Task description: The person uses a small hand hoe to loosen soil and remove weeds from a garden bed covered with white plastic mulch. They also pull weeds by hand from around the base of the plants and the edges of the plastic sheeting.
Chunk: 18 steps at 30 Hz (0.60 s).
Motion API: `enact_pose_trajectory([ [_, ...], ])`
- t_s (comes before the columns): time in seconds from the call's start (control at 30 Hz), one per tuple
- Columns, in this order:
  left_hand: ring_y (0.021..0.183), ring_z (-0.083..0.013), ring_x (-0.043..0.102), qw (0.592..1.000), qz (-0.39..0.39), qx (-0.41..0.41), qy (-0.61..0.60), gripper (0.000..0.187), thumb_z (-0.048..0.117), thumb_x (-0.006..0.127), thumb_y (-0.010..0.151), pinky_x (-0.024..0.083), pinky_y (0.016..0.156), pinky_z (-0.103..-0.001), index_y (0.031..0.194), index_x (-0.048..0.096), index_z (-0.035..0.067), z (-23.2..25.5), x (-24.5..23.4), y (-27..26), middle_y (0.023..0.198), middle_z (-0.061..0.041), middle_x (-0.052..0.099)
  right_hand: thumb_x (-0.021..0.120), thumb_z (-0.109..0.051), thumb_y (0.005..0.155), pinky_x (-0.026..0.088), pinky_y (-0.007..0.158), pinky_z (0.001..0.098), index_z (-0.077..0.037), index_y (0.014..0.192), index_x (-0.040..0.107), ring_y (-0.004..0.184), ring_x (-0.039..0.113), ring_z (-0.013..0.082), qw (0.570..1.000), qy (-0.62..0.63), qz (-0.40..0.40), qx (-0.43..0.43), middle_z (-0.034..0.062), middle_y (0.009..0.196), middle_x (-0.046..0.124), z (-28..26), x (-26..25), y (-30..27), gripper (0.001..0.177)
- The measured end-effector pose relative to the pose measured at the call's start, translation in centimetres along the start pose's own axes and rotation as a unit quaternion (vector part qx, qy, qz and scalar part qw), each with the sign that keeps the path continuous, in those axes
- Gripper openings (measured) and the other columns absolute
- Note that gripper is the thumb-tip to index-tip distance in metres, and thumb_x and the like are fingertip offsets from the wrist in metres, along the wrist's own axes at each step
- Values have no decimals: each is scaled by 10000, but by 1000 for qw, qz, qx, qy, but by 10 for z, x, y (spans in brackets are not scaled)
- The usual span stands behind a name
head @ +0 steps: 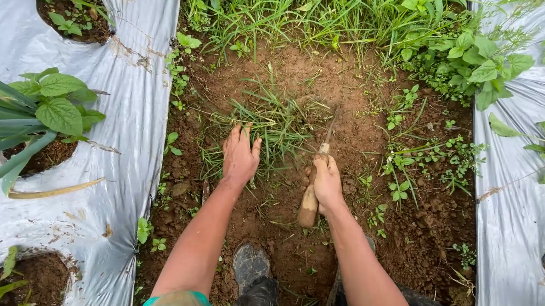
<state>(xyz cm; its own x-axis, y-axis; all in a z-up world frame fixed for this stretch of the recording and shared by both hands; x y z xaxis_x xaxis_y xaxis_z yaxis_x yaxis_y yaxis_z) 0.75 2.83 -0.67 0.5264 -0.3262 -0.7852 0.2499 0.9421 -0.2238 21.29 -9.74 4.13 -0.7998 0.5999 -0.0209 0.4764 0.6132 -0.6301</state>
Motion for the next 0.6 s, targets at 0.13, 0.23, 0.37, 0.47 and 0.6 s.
enact_pose_trajectory([
  [0.13,1460,-388,441,1000,-6,2,-17,545,452,460,1080,335,1187,-572,1557,421,192,8,-15,-9,1580,-172,397,521,-278,1040,557,499,310,-122,1362,457,600,641,180,998,26,44,-39,60,759,584,-24,-12,16,364],
  [0.23,1454,-394,448,1000,0,16,-14,541,438,476,1075,344,1182,-572,1542,437,167,8,-12,-7,1579,-181,399,513,-297,1059,561,534,271,-134,1332,460,621,654,172,987,76,104,-97,57,776,583,-32,-24,41,322],
  [0.37,1427,-404,477,1000,7,20,-9,532,448,484,1076,347,1176,-582,1499,476,126,16,-13,-5,1576,-195,399,532,-289,1030,551,539,312,-109,1336,469,651,622,178,995,50,72,-46,64,797,572,-3,-10,27,360],
  [0.47,1420,-424,479,1000,-6,18,-20,536,431,483,1080,327,1183,-599,1507,469,108,28,-21,-8,1588,-212,383,552,-238,1007,558,536,316,-63,1307,503,657,619,183,1000,-9,26,-3,74,803,570,-2,7,-10,350],
  [0.6,1455,-419,445,998,-58,6,3,570,435,467,1082,280,1203,-612,1549,430,111,38,-39,-13,1627,-211,343,533,-201,1022,560,588,260,-93,1177,534,729,637,147,997,28,46,-47,32,830,562,-32,5,-21,190],
])
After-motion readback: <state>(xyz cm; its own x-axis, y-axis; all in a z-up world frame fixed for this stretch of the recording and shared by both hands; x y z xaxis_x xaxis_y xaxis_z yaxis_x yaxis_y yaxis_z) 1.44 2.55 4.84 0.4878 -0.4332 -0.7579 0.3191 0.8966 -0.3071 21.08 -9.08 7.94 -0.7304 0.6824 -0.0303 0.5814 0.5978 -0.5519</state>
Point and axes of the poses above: each hand's wrist, its own y-axis towards the middle knuckle, its own x-axis out of the palm, z = x × y, the point moved 3 cm from there along y, towards the middle knuckle
